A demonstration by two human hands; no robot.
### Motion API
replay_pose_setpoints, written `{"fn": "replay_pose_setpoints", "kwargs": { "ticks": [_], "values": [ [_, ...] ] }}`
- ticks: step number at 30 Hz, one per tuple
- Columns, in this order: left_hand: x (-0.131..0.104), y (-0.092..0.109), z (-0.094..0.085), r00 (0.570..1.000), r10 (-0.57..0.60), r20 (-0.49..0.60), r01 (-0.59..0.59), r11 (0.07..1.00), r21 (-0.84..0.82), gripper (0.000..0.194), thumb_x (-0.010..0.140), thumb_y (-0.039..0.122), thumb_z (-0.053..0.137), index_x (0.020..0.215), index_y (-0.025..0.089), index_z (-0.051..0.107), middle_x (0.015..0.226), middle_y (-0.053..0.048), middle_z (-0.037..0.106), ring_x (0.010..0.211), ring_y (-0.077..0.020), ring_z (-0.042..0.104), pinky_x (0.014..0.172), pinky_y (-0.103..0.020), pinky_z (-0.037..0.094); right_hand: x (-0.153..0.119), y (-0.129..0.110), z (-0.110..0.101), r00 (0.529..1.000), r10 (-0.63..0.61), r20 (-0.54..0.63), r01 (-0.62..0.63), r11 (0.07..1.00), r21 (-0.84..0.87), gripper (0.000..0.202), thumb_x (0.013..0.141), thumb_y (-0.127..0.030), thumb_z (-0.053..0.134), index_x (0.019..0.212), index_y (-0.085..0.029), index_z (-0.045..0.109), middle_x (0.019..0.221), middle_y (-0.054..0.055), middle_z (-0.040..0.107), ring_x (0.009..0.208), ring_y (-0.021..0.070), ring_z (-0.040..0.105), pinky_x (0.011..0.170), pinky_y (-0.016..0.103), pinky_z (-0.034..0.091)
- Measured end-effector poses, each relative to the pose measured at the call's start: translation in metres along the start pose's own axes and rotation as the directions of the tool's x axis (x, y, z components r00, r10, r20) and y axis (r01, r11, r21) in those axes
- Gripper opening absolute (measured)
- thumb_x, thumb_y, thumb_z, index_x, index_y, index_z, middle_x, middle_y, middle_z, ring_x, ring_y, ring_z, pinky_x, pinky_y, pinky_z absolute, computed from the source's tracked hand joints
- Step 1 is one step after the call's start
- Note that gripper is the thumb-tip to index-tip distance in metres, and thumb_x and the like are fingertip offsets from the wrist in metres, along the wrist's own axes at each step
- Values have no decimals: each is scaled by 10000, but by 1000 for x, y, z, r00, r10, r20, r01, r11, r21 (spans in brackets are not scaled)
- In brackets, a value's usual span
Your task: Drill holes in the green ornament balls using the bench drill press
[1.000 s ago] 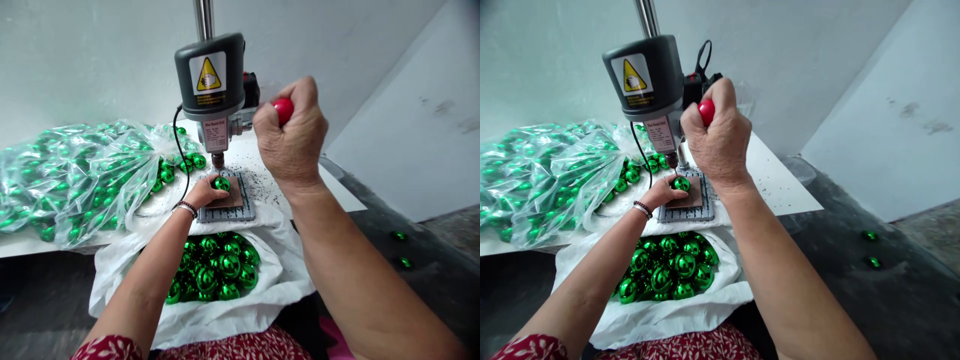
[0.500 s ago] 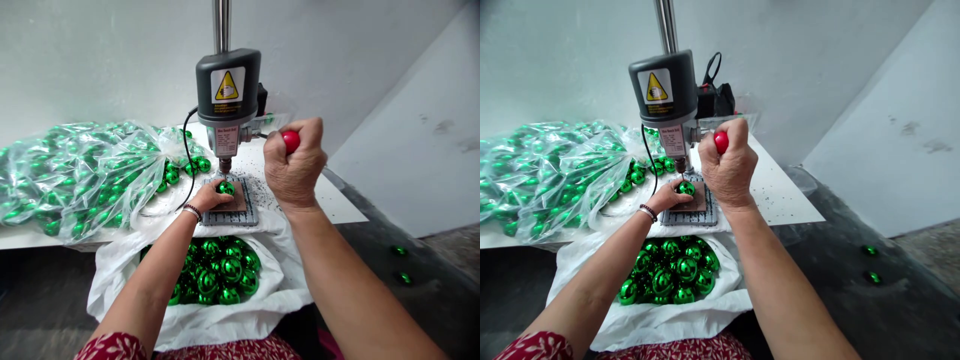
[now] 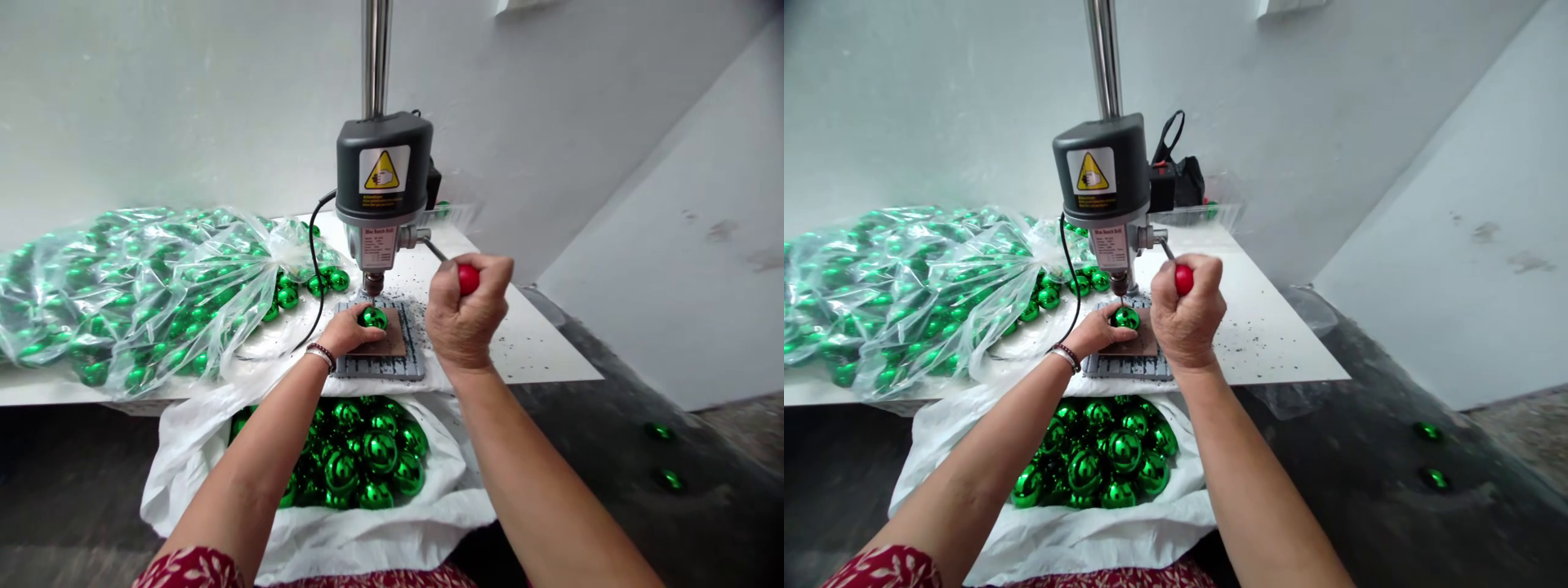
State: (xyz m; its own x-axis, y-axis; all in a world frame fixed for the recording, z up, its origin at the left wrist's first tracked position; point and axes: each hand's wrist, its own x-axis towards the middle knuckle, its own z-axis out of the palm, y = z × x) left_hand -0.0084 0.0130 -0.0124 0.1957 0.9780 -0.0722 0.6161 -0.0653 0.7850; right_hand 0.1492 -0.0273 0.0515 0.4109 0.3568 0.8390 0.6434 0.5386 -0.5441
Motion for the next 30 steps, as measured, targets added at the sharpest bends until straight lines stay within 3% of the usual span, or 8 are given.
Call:
{"fn": "replay_pose_setpoints", "kwargs": {
  "ticks": [5,13,16,19,21,23,26,30],
  "values": [
    [0,1,3,1000,25,-5,-25,1000,-2,597,626,392,767,1173,184,644,926,-22,694,862,-193,614,848,-322,481,0,-1,0,999,-29,-20,30,998,63,109,846,-296,507,863,-195,468,744,-7,557,634,75,529,591,228,445],
    [-22,-1,-15,996,40,-74,-40,999,-2,508,672,362,730,1135,162,664,959,-38,700,874,-193,614,838,-314,479,80,-29,16,982,119,148,-122,992,15,183,830,-201,467,747,-207,305,684,-41,377,635,54,353,698,241,386],
    [-53,-1,-42,992,76,96,-78,997,22,532,631,313,766,1140,185,680,1012,-36,712,907,-201,629,840,-297,479,86,-33,17,974,160,161,-164,986,9,228,826,-139,461,725,-222,274,675,-42,356,634,57,325,693,230,368],
    [-85,-3,-66,938,41,344,-50,999,16,638,563,356,830,1171,223,689,981,-35,730,815,-186,648,748,-265,486,83,-32,16,972,180,148,-185,982,21,254,817,-109,470,719,-231,270,686,-40,347,636,61,320,701,236,364],
    [-96,-10,-75,928,16,372,-21,1000,10,675,585,408,821,1219,232,670,1019,-51,730,751,-169,644,683,-253,480,81,-32,15,973,177,151,-181,983,18,241,823,-114,460,730,-232,272,699,-41,336,646,60,324,719,246,365],
    [-96,-22,-78,965,-3,263,-4,1000,27,594,665,434,763,1212,222,675,1065,-67,724,770,-172,644,701,-261,484,80,-33,15,972,171,163,-175,984,15,202,835,-142,442,744,-229,284,710,-46,334,656,56,334,732,255,366],
    [-76,-46,-84,993,-101,-63,107,988,108,378,808,350,607,1125,170,712,1063,-101,726,919,-221,650,853,-312,481,80,-34,14,966,195,172,-198,980,0,169,827,-167,448,752,-222,306,719,-56,355,667,48,361,737,260,369],
    [-37,-75,-100,866,-168,-472,305,924,232,405,799,163,521,1177,120,658,1203,-174,664,1168,-299,572,1014,-388,400,79,-33,12,963,208,170,-205,978,-33,107,827,-217,472,774,-203,380,740,-56,417,666,45,401,731,276,367]
  ]
}}
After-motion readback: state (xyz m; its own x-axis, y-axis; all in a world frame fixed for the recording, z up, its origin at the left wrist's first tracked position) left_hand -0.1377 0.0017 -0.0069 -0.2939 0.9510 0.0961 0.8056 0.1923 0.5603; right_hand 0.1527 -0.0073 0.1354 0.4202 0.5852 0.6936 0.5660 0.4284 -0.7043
